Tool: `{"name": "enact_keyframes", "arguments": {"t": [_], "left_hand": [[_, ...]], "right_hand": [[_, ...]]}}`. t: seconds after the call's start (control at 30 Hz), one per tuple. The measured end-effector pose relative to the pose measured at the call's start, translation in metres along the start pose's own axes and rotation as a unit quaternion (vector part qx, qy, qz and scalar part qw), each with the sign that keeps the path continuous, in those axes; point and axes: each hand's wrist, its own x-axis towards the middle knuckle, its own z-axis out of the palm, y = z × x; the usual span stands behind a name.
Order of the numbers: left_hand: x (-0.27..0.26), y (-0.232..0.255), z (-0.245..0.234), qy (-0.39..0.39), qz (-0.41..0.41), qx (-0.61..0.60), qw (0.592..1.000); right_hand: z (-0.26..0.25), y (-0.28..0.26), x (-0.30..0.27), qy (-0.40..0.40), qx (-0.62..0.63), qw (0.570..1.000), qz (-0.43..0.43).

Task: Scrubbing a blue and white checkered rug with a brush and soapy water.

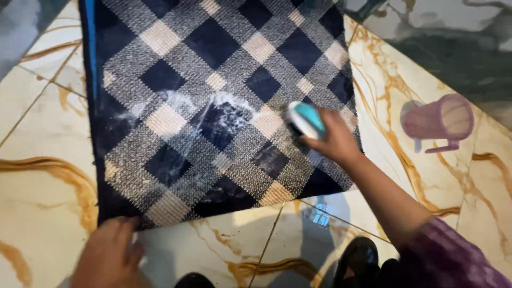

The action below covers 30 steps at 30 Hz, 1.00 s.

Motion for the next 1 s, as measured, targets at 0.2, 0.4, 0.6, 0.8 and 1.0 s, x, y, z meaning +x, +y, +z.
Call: {"name": "enact_keyframes", "arguments": {"t": [0.2,0.4,0.6,0.8,1.0], "left_hand": [[0.04,-0.04,0.001,-0.161,-0.083,0.134,0.974],[0.036,-0.06,0.03,-0.143,-0.004,0.154,0.978],[0.049,-0.072,0.035,-0.254,-0.03,0.216,0.942],[0.056,-0.08,0.021,-0.317,-0.033,0.083,0.944],[0.052,-0.072,0.021,-0.31,-0.031,0.094,0.946]], "right_hand": [[0.02,0.092,-0.099,0.168,-0.106,0.947,0.253],[0.099,-0.032,-0.068,0.232,0.03,0.944,0.233],[0.11,-0.139,-0.03,0.137,0.167,0.967,0.136],[0.036,0.026,-0.051,0.209,0.04,0.945,0.25],[0.071,0.036,-0.047,0.248,0.003,0.915,0.319]]}}
